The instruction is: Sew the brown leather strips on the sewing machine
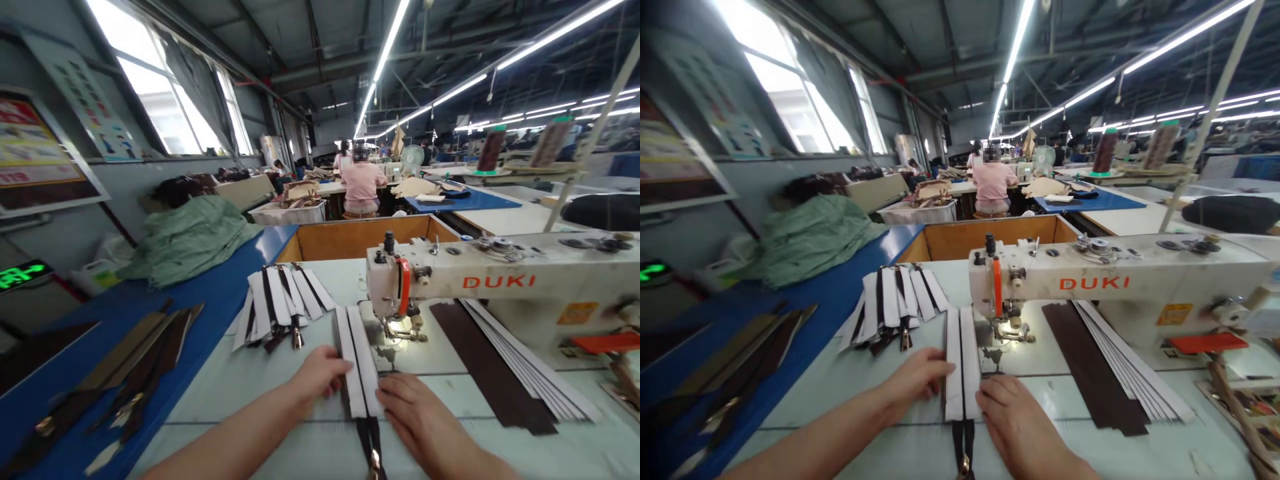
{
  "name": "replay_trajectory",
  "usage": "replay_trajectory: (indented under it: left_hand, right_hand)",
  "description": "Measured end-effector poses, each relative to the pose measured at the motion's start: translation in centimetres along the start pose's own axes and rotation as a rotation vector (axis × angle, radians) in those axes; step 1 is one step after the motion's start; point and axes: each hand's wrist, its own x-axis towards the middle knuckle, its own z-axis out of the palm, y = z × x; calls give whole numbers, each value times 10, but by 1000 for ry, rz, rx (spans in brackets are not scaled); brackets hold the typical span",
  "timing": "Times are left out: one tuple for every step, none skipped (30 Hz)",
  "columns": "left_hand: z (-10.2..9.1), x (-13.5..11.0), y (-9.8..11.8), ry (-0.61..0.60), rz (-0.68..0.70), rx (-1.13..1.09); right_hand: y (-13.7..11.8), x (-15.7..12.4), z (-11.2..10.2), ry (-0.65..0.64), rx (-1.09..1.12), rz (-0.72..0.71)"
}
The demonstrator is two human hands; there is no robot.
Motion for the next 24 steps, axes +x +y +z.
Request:
replay_trajectory:
  left_hand:
    - [5,2,-1,-23,1,38]
    - [8,4,0,-41,9,70]
    - [9,5,1,-51,26,92]
    - [7,5,3,-49,53,103]
    - [2,4,7,-34,90,103]
    - [-7,2,13,-10,134,96]
    - [-19,1,20,21,180,84]
    - [-34,0,29,56,226,70]
    - [-52,1,38,93,261,60]
    - [-72,2,47,129,285,55]
    - [-92,5,55,163,298,53]
    - [-111,8,63,195,303,58]
    - [-128,11,68,224,301,70]
    - [-142,13,71,250,292,87]
    - [-152,14,72,275,287,104]
    - [-159,15,72,296,285,124]
    - [-162,15,71,311,288,143]
    - [-161,15,69,320,298,162]
    - [-157,15,68,320,314,180]
    - [-152,15,66,310,334,196]
    - [-147,16,66,292,355,211]
    - [-142,18,65,267,378,222]
    - [-141,21,64,240,400,232]
    - [-143,26,63,215,425,246]
  right_hand:
    - [2,-1,2,16,-5,-20]
    - [4,-3,3,26,-12,-36]
    - [6,-4,5,28,-22,-51]
    - [9,-6,7,30,-35,-61]
    - [12,-7,10,33,-45,-67]
    - [15,-8,11,39,-52,-68]
    - [17,-9,13,49,-55,-69]
    - [19,-10,14,57,-55,-67]
    - [21,-10,15,59,-56,-67]
    - [22,-10,16,55,-60,-67]
    - [23,-10,16,49,-66,-71]
    - [23,-10,16,40,-72,-73]
    - [23,-10,16,31,-75,-75]
    - [23,-9,16,23,-76,-73]
    - [22,-9,15,15,-76,-71]
    - [21,-8,15,4,-75,-65]
    - [19,-8,14,-5,-75,-57]
    - [16,-7,13,-12,-72,-42]
    - [13,-6,11,-19,-66,-21]
    - [9,-5,8,-25,-58,6]
    - [5,-4,4,-26,-43,39]
    - [3,-3,-1,-29,-32,67]
    - [1,-2,-7,-22,-25,86]
    - [1,-2,-15,-12,-27,113]
